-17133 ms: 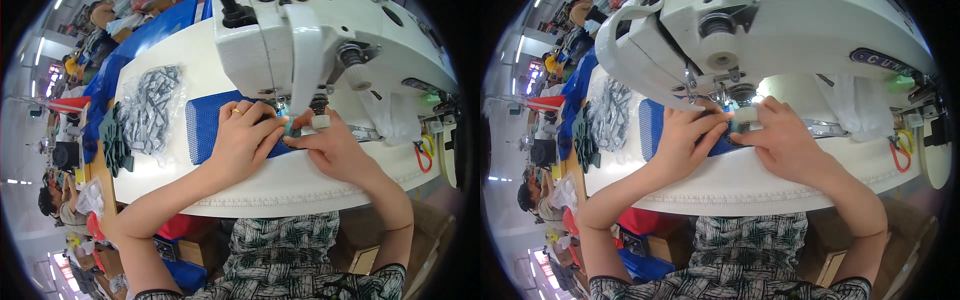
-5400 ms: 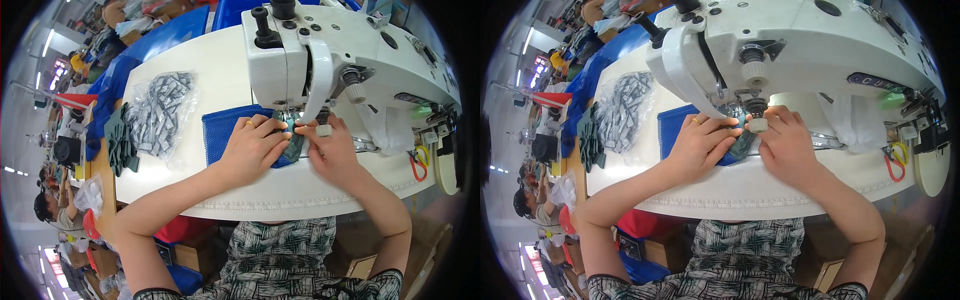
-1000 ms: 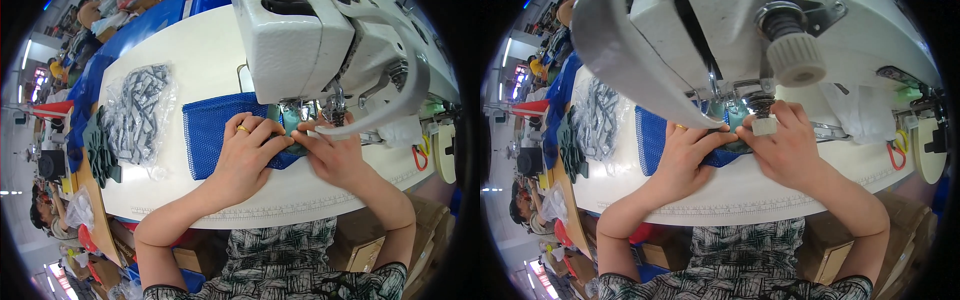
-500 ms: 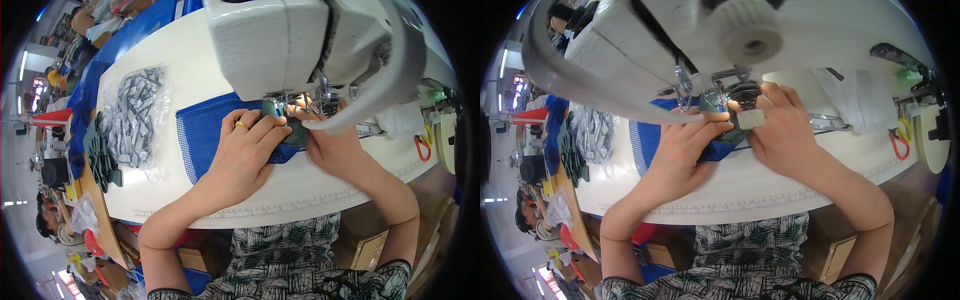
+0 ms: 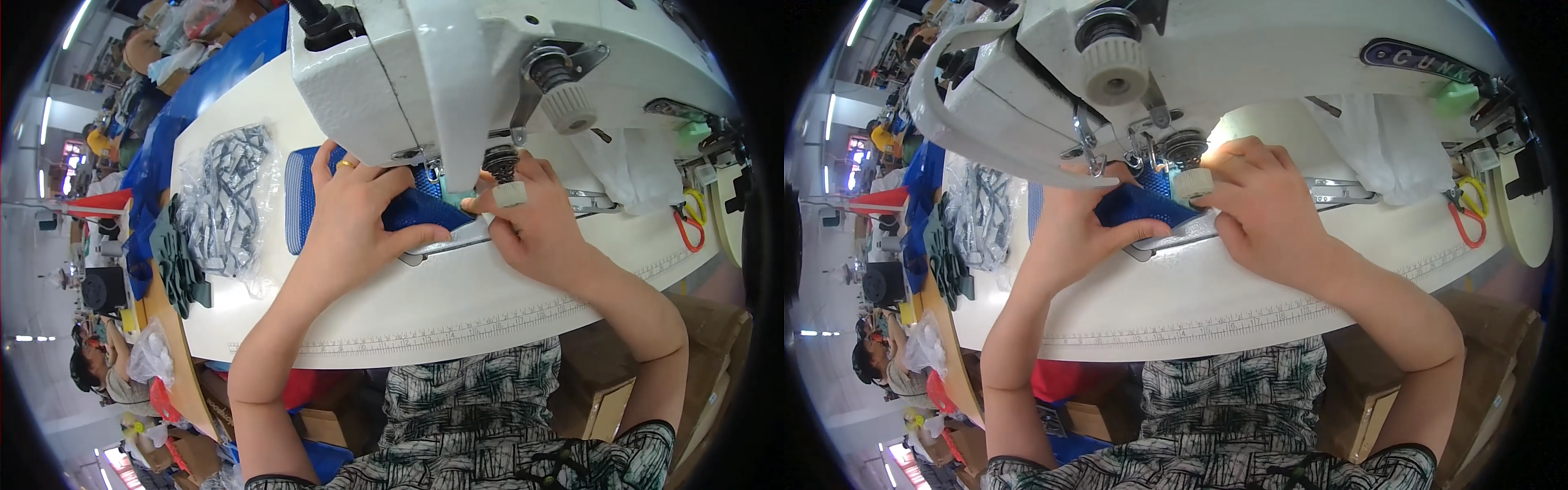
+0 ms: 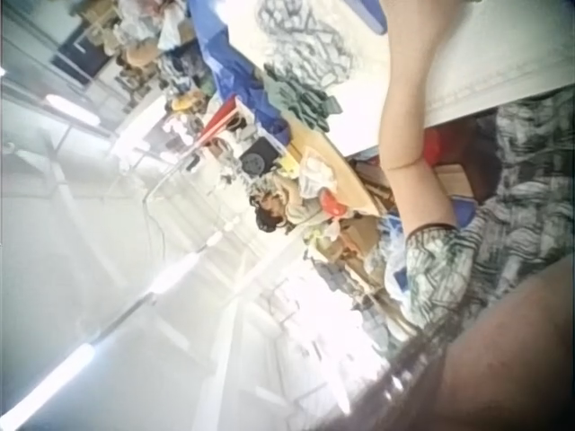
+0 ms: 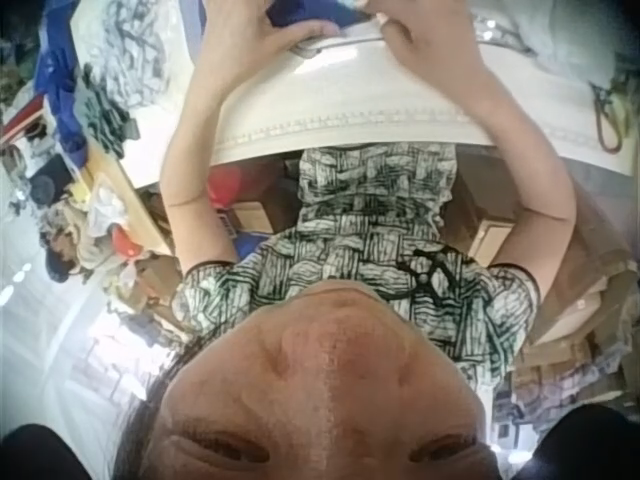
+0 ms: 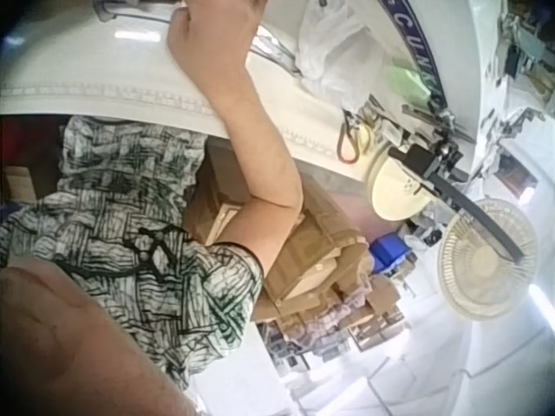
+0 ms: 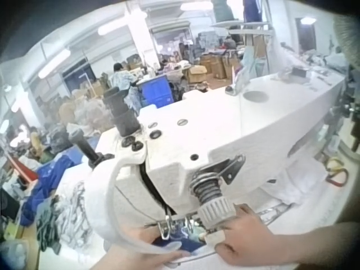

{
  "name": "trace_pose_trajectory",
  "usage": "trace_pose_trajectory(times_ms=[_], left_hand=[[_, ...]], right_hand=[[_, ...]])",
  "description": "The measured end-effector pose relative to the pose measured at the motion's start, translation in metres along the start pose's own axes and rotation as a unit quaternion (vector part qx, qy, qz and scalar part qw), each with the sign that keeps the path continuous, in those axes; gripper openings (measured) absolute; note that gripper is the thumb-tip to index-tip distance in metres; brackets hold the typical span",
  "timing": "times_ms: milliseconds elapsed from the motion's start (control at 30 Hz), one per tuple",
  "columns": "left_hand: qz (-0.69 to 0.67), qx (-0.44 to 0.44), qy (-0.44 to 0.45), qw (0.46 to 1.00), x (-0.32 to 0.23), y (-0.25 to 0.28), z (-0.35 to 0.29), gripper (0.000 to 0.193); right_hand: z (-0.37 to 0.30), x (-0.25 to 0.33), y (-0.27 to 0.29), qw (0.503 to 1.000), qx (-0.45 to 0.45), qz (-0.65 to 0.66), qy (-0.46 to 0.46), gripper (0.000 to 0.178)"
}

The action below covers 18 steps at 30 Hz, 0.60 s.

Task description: Sewing a green fabric trim onto a blue mesh fabric using an industrial sewing machine.

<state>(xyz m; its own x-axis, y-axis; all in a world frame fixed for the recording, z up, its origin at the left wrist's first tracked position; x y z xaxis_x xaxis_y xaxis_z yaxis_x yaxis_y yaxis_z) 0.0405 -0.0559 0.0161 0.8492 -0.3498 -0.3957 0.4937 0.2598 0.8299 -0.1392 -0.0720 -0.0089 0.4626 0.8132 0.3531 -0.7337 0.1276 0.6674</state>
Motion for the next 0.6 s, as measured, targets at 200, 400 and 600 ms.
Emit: trace_pose_trajectory(times_ms=[200, 400, 600], left_hand=[[-0.063, -0.092, -0.009, 0.994, -0.009, -0.004, -0.021, 0.046], [-0.029, -0.197, 0.051, 0.979, -0.001, 0.008, -0.026, 0.037], [-0.156, -0.207, 0.225, 0.939, 0.038, -0.007, -0.033, 0.028]], right_hand=[[-0.001, -0.008, -0.003, 0.999, 0.002, 0.043, -0.014, 0.029], [0.002, -0.003, -0.001, 0.999, -0.005, 0.05, -0.001, 0.032], [0.001, -0.002, -0.004, 0.997, -0.001, 0.071, 0.002, 0.033]])
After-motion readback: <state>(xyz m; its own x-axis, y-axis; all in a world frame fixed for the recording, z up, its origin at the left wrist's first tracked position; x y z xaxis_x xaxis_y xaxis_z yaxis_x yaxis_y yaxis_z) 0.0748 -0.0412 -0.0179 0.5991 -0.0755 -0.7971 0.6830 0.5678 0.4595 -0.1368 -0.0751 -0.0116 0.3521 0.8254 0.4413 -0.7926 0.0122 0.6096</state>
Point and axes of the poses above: each hand's wrist, its own z-axis towards the middle knuckle, its own y-axis out of the back of the hand, x = y × z, the point moved 8 cm from there along z, towards the middle knuckle, and after that the axes turned 12 degrees about -x, right-handed, at the moved point
